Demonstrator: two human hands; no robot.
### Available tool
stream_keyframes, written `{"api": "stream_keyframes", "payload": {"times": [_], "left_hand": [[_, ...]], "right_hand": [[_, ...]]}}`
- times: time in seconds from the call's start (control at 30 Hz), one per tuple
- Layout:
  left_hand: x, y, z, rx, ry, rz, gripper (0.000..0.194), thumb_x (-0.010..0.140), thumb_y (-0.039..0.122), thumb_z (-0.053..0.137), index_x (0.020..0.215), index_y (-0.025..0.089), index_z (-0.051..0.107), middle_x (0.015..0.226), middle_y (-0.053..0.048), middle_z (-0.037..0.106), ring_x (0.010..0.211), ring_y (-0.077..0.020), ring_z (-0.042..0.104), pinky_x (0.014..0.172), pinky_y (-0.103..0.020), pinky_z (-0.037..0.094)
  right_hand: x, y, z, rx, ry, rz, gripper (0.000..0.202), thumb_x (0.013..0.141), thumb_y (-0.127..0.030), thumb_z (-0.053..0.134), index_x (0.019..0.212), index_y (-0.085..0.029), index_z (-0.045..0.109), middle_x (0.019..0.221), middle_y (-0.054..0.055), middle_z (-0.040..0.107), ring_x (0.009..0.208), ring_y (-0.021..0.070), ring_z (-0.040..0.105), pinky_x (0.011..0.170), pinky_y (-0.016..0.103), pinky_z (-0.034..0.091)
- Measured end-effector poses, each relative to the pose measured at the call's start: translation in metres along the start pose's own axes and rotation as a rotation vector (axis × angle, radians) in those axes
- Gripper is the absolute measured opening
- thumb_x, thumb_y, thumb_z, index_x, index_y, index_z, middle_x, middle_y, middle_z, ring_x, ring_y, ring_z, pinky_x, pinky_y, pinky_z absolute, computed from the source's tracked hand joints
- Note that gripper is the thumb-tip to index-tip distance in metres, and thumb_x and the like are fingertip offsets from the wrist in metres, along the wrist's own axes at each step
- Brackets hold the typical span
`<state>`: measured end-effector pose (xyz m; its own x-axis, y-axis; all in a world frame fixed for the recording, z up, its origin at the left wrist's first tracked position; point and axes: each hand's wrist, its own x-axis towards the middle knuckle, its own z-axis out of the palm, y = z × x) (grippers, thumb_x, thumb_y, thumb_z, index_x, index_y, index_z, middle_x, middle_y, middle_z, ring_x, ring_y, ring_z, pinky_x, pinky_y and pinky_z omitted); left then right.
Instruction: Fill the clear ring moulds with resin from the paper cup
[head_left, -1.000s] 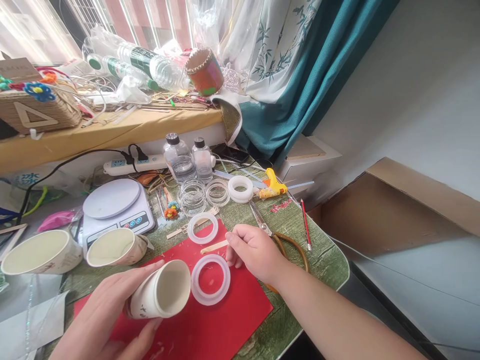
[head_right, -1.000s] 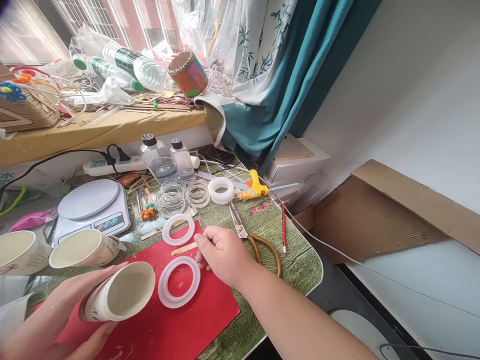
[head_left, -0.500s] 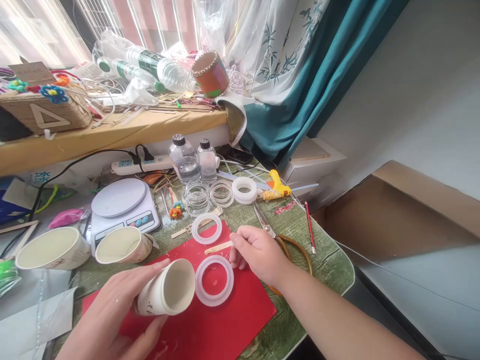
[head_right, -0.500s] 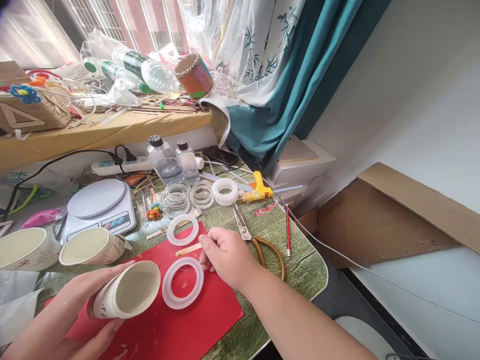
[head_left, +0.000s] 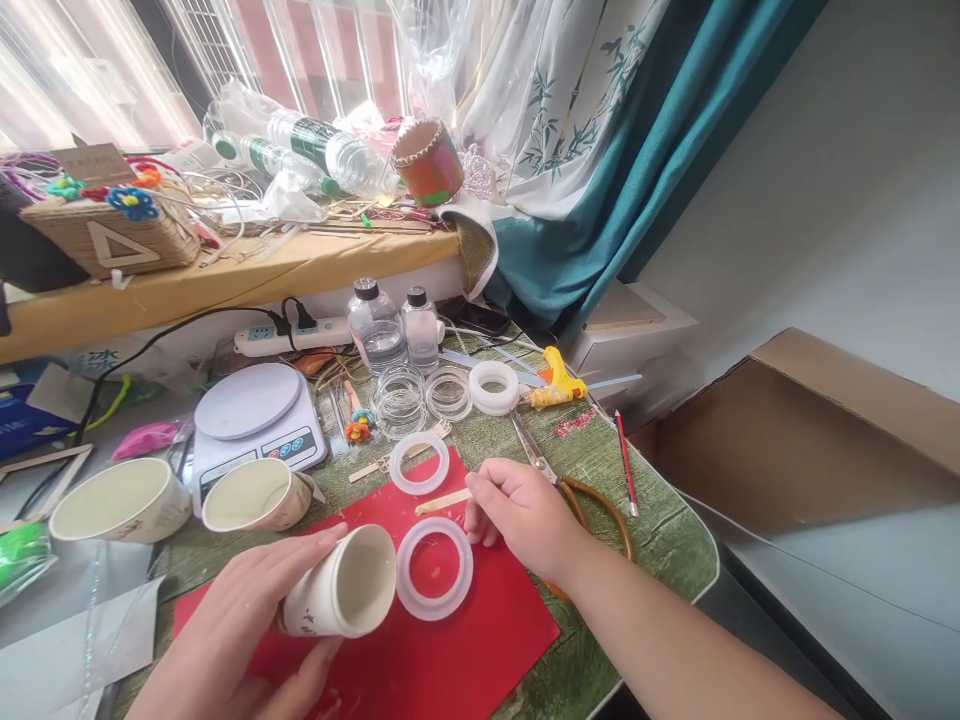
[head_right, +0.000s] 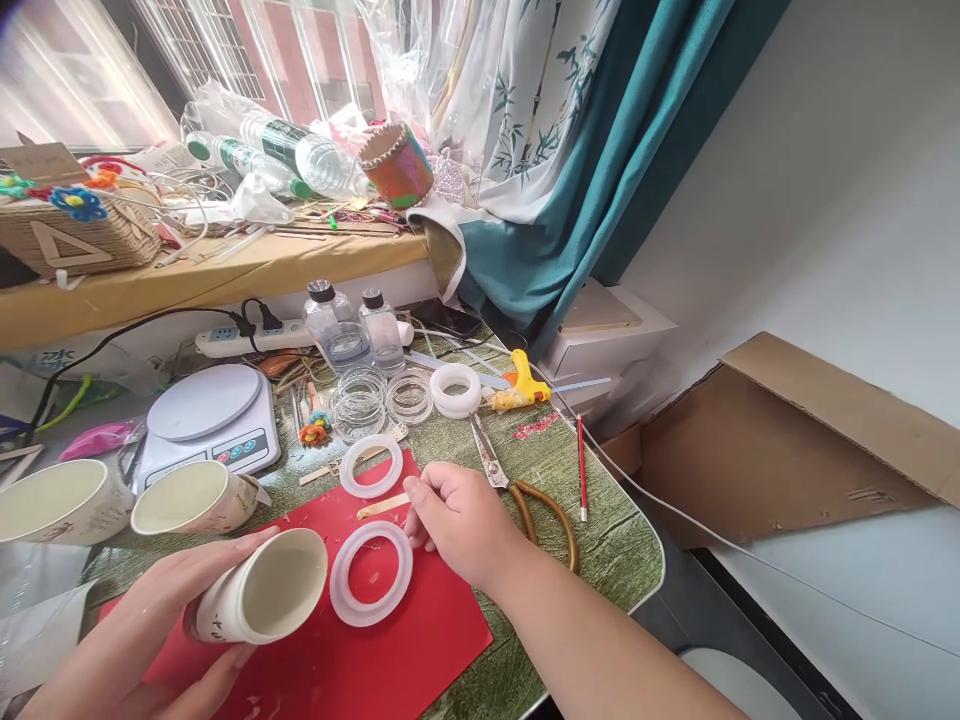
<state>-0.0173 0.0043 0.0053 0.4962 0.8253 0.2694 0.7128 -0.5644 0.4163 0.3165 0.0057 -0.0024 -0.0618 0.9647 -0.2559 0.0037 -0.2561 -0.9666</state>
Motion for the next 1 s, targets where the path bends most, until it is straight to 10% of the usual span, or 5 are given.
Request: {"api": "stream_keyframes", "payload": {"times": [1.0], "left_hand": [[0.0021, 0.0041, 0.0009, -0.050, -0.005, 0.054, 0.048, 0.105, 0.031, 0.058, 0.152, 0.038, 0.059, 0.150, -0.003, 0.069, 0.137, -0.0289, 0.065, 0.115, -0.040, 0.053]], "right_hand": [[-0.0005, -0.0026, -0.0005, -0.016, -0.002, 0.008, 0.046, 0.106, -0.057, 0.067, 0.075, -0.024, 0.062, 0.073, 0.002, 0.075, 0.067, 0.0175, 0.073, 0.066, 0.029, 0.057]]}}
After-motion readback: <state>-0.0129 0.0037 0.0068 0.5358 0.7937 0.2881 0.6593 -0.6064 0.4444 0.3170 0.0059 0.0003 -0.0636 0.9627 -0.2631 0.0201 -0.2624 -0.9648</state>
